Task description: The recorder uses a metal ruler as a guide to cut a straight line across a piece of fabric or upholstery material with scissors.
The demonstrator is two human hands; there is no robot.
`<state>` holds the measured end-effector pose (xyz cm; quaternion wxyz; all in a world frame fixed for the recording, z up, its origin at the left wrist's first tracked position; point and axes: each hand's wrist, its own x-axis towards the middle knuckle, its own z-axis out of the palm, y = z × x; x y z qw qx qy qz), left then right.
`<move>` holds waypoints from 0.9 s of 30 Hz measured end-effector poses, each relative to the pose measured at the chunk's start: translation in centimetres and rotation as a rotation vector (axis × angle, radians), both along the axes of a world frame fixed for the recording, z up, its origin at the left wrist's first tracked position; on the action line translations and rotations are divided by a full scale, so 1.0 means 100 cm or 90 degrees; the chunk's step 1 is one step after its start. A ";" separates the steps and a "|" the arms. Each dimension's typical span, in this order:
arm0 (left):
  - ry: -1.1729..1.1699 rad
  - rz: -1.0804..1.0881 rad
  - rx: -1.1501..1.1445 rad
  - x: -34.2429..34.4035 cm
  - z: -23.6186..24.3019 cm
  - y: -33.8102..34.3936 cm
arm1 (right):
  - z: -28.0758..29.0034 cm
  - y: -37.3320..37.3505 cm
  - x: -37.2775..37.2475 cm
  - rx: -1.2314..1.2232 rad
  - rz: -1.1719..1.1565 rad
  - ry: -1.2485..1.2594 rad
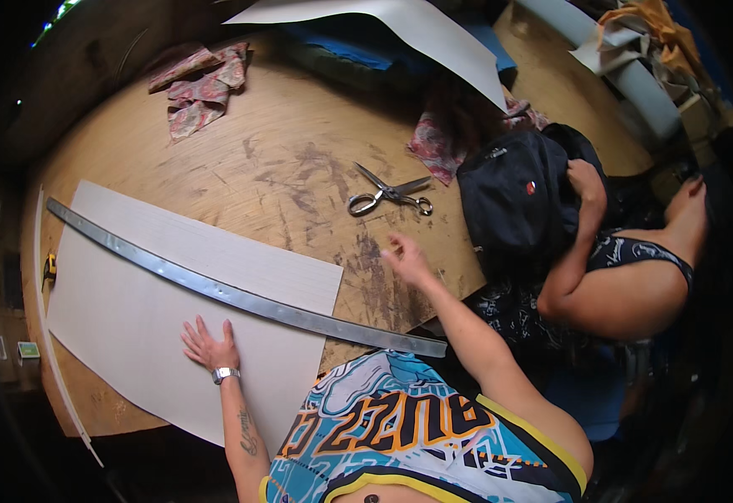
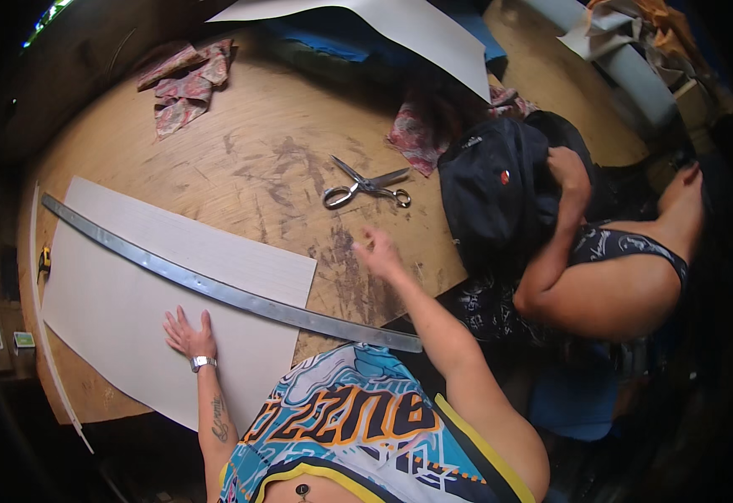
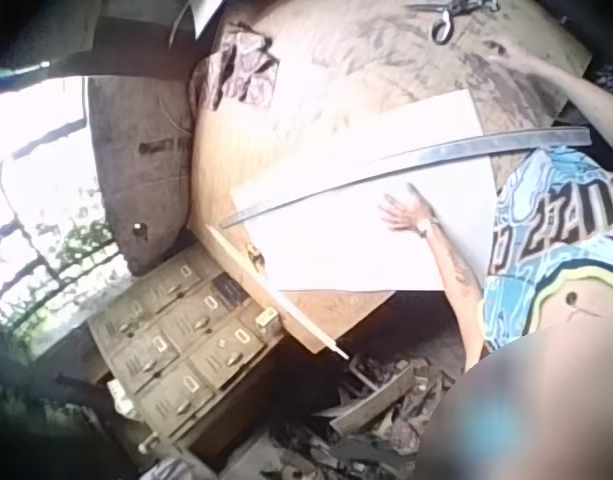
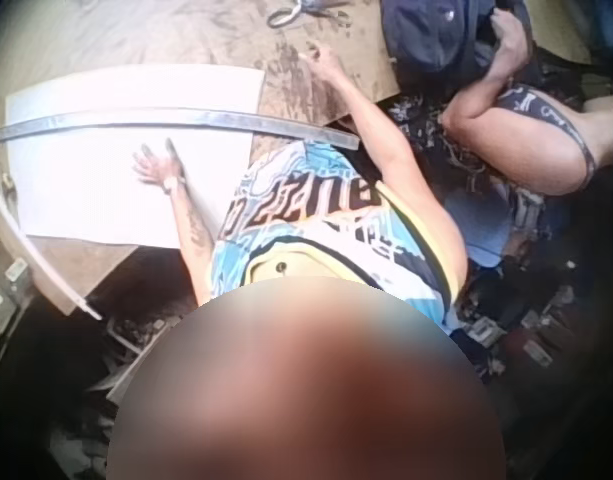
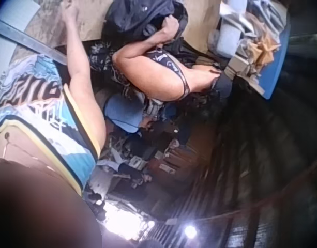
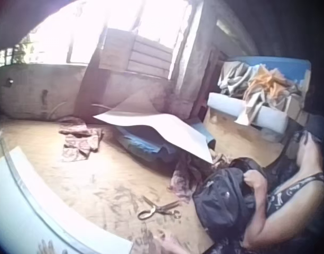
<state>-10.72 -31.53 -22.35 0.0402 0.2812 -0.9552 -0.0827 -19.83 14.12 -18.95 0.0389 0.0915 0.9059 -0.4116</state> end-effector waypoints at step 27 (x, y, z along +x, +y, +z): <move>0.035 0.035 -0.012 -0.002 -0.015 0.009 | -0.056 0.055 -0.158 0.089 0.061 -0.020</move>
